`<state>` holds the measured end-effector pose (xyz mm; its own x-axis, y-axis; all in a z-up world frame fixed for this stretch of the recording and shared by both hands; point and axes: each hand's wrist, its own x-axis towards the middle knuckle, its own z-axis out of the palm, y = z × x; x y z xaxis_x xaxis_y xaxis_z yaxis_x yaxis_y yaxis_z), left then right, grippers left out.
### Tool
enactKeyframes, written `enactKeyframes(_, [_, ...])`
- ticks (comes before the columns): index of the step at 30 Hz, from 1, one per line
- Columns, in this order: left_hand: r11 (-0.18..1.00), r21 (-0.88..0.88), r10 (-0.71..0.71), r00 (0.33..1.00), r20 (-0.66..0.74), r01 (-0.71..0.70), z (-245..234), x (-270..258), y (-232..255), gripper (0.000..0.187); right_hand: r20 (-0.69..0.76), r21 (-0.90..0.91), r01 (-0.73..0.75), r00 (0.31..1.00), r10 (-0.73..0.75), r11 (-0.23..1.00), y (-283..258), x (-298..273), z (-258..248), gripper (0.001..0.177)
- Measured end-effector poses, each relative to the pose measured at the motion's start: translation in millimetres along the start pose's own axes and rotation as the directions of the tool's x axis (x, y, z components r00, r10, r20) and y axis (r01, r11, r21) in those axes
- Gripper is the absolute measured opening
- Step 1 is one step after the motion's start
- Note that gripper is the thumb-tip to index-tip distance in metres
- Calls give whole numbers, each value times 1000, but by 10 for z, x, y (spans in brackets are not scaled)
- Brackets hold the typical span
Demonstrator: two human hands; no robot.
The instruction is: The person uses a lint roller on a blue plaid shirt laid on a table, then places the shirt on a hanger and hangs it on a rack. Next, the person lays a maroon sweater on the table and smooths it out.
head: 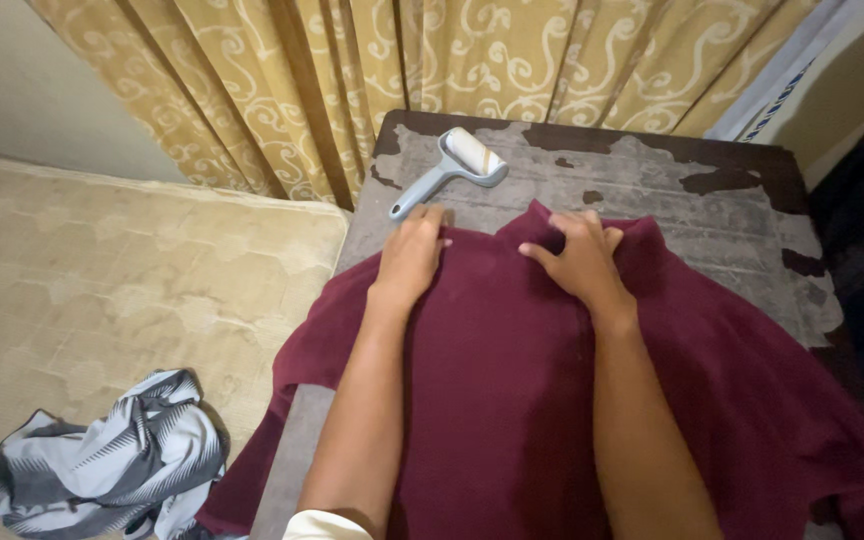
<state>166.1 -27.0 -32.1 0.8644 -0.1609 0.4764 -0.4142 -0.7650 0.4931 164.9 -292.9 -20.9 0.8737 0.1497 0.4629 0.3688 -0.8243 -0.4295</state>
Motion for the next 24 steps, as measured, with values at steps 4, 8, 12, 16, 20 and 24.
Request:
enactKeyframes(4, [984, 179, -1, 992, -124, 24, 166, 4, 42, 29, -121, -139, -104, 989, 88, 985, -3, -5, 42, 40])
enactKeyframes(8, [970, 231, -25, 976, -218, 76, 108, 33, 133, 30, -154, -131, -36, 988, 16, 991, -35, 14, 46, 45])
enactKeyframes(12, [960, 112, -253, 967, -38, 256, -172, 32, 218, 49, 57, -48, -84, 995, 86, 995, -26, 3, -65, 58])
enactKeyframes(16, [939, 98, -344, 878, 333, 330, -470, 54, 162, 73, 102, -42, -10, 995, 15, 999, 6, -16, -159, 72])
enactKeyframes(20, [994, -42, -81, 955, 284, 97, -454, 11, 50, 76, 87, -28, 17, 996, -15, 999, 24, -3, -170, 64])
enactKeyframes(24, [985, 56, -170, 941, 292, 161, -362, 32, -37, 47, 42, -86, -112, 992, 116, 990, -11, 0, -120, 50])
